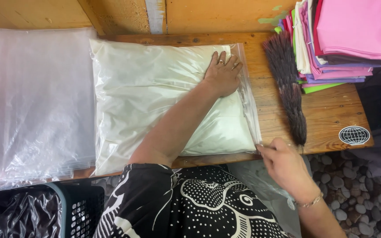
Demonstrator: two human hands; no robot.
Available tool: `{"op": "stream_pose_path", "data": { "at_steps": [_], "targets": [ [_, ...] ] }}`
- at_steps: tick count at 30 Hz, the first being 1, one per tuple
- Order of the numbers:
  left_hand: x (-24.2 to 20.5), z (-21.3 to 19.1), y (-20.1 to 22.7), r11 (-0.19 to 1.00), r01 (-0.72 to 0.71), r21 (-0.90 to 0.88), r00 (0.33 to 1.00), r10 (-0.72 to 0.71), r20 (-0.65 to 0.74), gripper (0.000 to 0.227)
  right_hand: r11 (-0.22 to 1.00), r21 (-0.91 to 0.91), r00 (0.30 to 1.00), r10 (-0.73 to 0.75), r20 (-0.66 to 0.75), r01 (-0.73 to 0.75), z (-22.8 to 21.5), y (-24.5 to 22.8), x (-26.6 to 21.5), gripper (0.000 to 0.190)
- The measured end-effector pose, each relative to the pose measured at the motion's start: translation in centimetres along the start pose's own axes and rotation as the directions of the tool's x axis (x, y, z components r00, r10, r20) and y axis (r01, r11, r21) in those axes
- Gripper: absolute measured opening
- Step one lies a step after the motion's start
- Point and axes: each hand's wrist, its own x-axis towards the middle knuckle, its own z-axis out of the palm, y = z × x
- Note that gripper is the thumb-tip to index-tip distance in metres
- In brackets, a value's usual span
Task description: Inserting a white fabric cushion into a plastic bag, smoothing it out, sealing the zip-lock, and brushing the bag before placing it in a basket.
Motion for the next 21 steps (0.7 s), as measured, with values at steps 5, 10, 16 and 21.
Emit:
{"op": "stream_pose_path", "data": {
  "at_steps": [5,10,16,21],
  "targets": [
    [1.0,1.9,-0.6,0.999,-0.015,0.031,0.994,0.018,-0.107,0.065,0.99,-0.141,0.961,-0.026,-0.275,-0.013,0.7,2.4,11.1,0.039],
    [1.2,1.5,-0.9,0.999,-0.003,-0.041,0.996,0.0,-0.086,0.065,0.967,-0.254,0.968,-0.033,-0.248,-0.033,2.2,3.1,20.2,0.048],
    [1.6,1.5,-1.1,0.998,0.011,-0.069,0.998,-0.015,-0.061,0.065,0.944,-0.324,0.988,0.011,-0.152,-0.06,4.0,4.9,23.0,0.047],
    [1.8,1.7,-1.1,0.999,0.007,-0.047,0.998,-0.01,-0.069,0.063,0.848,-0.524,0.981,-0.162,-0.107,0.083,3.9,4.4,22.5,0.043]
  ]
}}
